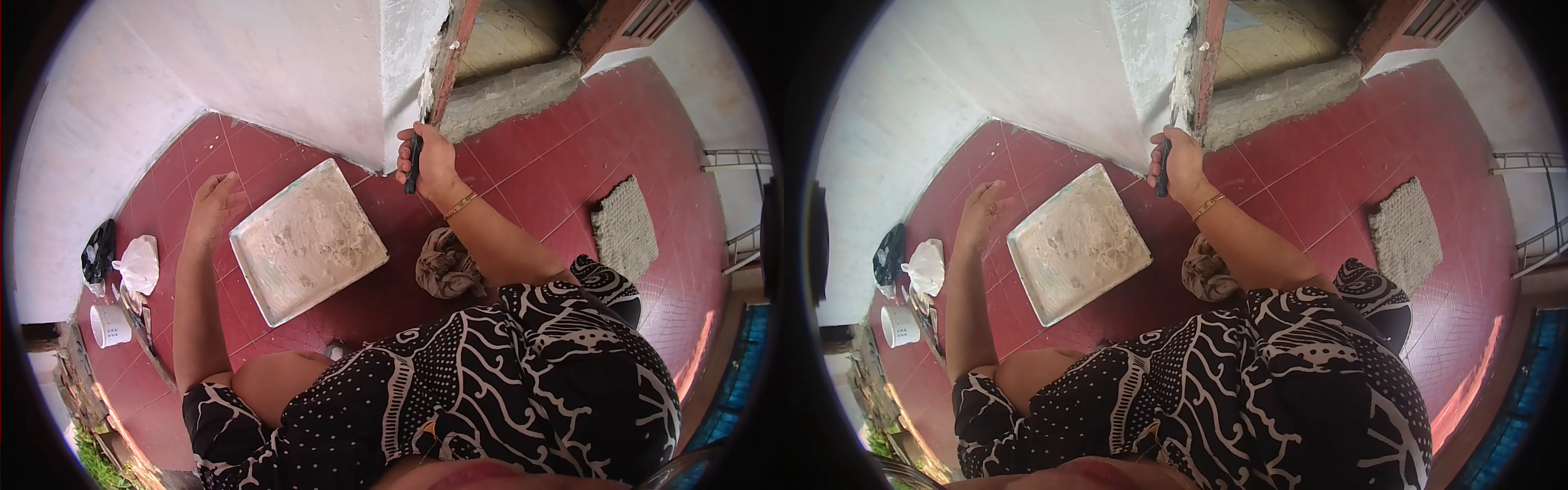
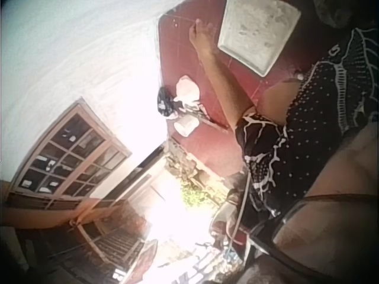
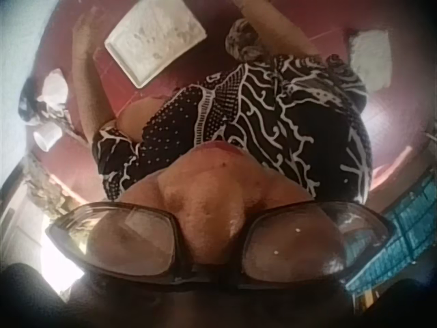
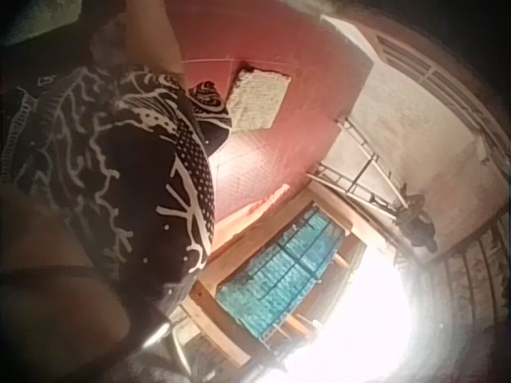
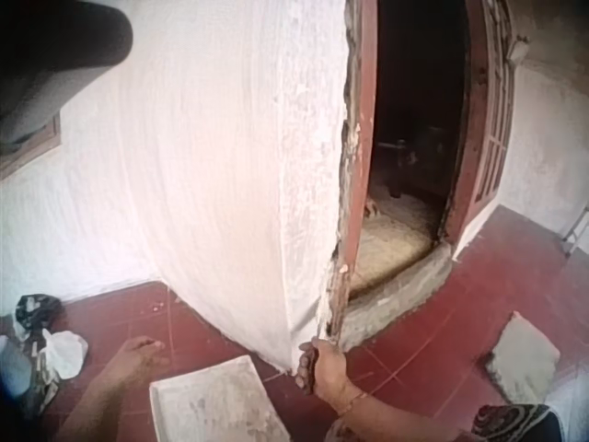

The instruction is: The person mixes a white putty in a plastic tray using a putty knife and then applies the mixture to a damaged corner of an exterior wall.

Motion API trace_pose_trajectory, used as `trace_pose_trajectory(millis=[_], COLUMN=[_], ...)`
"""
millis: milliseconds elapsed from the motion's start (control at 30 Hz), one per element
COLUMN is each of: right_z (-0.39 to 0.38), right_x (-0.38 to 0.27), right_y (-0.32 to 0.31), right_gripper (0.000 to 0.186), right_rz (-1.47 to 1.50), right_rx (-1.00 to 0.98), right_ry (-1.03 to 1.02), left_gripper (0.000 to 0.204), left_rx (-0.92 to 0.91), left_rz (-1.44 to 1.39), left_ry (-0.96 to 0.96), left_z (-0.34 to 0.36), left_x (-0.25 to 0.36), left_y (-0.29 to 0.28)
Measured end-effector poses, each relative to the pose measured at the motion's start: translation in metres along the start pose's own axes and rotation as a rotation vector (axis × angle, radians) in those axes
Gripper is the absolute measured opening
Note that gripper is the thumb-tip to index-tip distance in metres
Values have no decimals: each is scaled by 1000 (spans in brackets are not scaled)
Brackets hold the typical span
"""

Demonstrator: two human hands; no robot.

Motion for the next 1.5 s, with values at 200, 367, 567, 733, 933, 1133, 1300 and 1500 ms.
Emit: trace_pose_trajectory(millis=[200,367,567,733,933,1133,1300,1500], right_z=[-16,1,13,-14,-8,29,21,12], right_x=[-2,-15,29,50,34,58,67,35], right_y=[12,27,-15,-34,32,1,-56,-30], right_gripper=[25,26,26,25,25,25,25,26], right_rz=[-19,-11,-90,-59,-131,-171,-232,-232], right_rx=[107,39,102,204,58,188,277,147], right_ry=[-175,-211,21,-7,-219,-14,50,-180], left_gripper=[43,42,42,41,44,43,36,36], left_rx=[2,-19,-15,-4,13,-35,-24,-3], left_rz=[21,30,23,38,15,29,-2,21], left_ry=[18,5,-5,4,15,6,-16,-4], left_z=[10,6,-6,-12,-5,5,7,5], left_x=[-2,-22,-32,-33,-41,-45,-50,-31], left_y=[2,1,1,-6,-32,-38,-32,-10])
Point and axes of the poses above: each hand's wrist, its own z-axis towards the middle knuckle, its own y-axis out of the palm, x = y × z, the point moved 1 cm from there along z, towards the middle knuckle, and after that the axes turned 1 degree about y, right-handed, at the moved point
